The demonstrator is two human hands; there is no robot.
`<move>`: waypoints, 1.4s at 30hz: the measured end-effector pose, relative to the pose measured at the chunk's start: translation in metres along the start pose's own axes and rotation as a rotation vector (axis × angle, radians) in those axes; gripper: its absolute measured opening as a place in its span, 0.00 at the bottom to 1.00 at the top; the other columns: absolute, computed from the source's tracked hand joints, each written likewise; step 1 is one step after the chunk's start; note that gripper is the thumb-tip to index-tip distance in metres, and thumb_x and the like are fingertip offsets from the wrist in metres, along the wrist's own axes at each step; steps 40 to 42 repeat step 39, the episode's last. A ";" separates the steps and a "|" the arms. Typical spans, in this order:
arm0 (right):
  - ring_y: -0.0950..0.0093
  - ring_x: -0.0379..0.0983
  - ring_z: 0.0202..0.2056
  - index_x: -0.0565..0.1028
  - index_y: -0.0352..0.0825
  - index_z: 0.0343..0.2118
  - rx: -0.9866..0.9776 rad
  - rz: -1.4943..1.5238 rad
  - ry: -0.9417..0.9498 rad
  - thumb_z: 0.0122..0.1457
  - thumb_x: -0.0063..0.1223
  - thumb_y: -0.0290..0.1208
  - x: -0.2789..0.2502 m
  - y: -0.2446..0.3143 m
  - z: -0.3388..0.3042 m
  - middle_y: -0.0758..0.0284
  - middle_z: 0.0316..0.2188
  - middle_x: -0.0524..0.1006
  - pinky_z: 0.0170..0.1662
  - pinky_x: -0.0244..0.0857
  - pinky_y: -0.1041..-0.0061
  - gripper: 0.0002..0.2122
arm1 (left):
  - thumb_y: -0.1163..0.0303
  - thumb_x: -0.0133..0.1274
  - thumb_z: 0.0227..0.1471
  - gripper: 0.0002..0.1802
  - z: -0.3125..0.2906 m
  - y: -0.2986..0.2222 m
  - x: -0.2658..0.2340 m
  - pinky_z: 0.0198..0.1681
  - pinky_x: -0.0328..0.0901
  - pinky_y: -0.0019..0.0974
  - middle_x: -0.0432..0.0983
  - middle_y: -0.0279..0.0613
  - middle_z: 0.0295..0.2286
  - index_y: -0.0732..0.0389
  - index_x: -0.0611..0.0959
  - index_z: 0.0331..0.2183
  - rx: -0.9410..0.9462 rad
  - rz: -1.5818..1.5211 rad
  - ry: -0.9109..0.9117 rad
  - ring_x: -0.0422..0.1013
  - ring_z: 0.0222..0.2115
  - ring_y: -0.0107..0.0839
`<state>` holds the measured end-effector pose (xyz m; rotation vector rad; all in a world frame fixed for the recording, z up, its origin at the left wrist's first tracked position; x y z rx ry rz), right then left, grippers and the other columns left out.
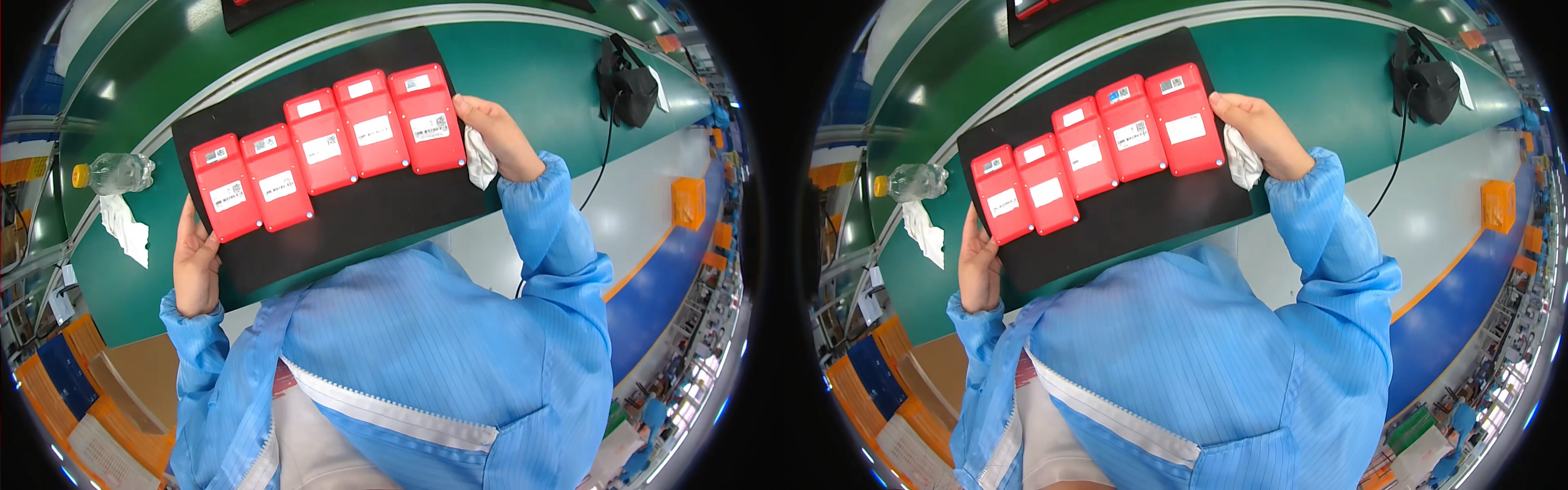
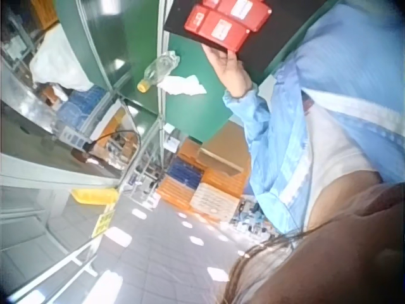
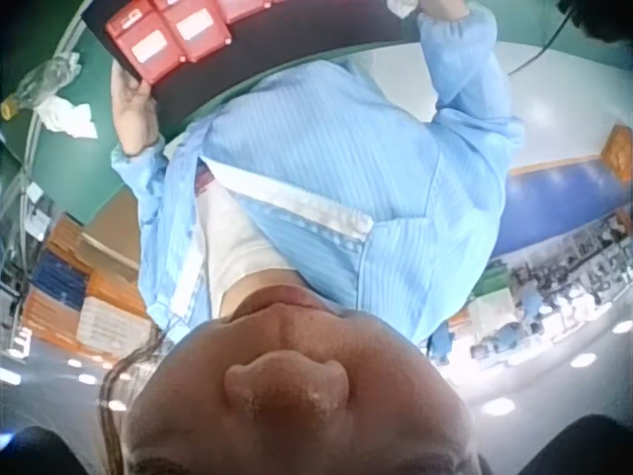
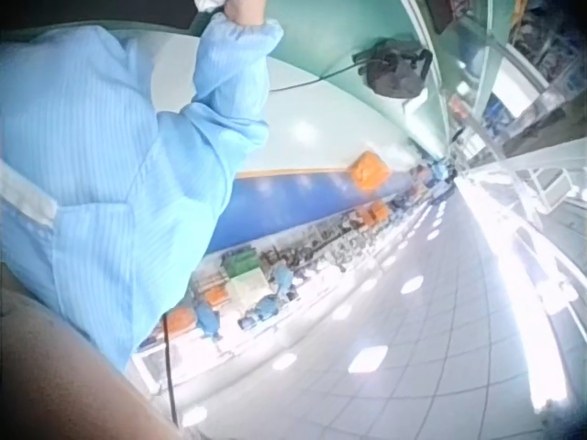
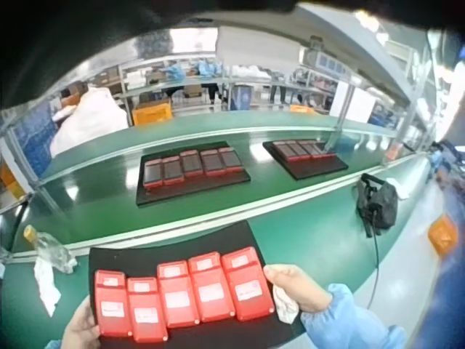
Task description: Cleaning and inspecting handheld electronic devices at a production line.
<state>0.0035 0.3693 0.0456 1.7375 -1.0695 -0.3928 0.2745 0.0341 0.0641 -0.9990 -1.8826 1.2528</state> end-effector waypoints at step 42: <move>0.72 0.73 0.19 0.74 0.34 0.46 -0.198 0.041 0.162 0.66 0.49 0.36 0.234 0.206 0.356 0.64 0.23 0.76 0.20 0.69 0.70 0.13 | 0.94 0.36 0.44 0.51 0.298 -0.202 -0.293 0.71 0.37 0.40 0.55 0.44 0.66 0.49 0.55 0.68 0.389 -0.158 -0.234 0.48 0.68 0.37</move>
Point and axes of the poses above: each hand's wrist, its own z-axis towards the middle knuckle, its own x-axis out of the palm, y = z × x, the point moved 4 cm from there along z, towards the middle knuckle
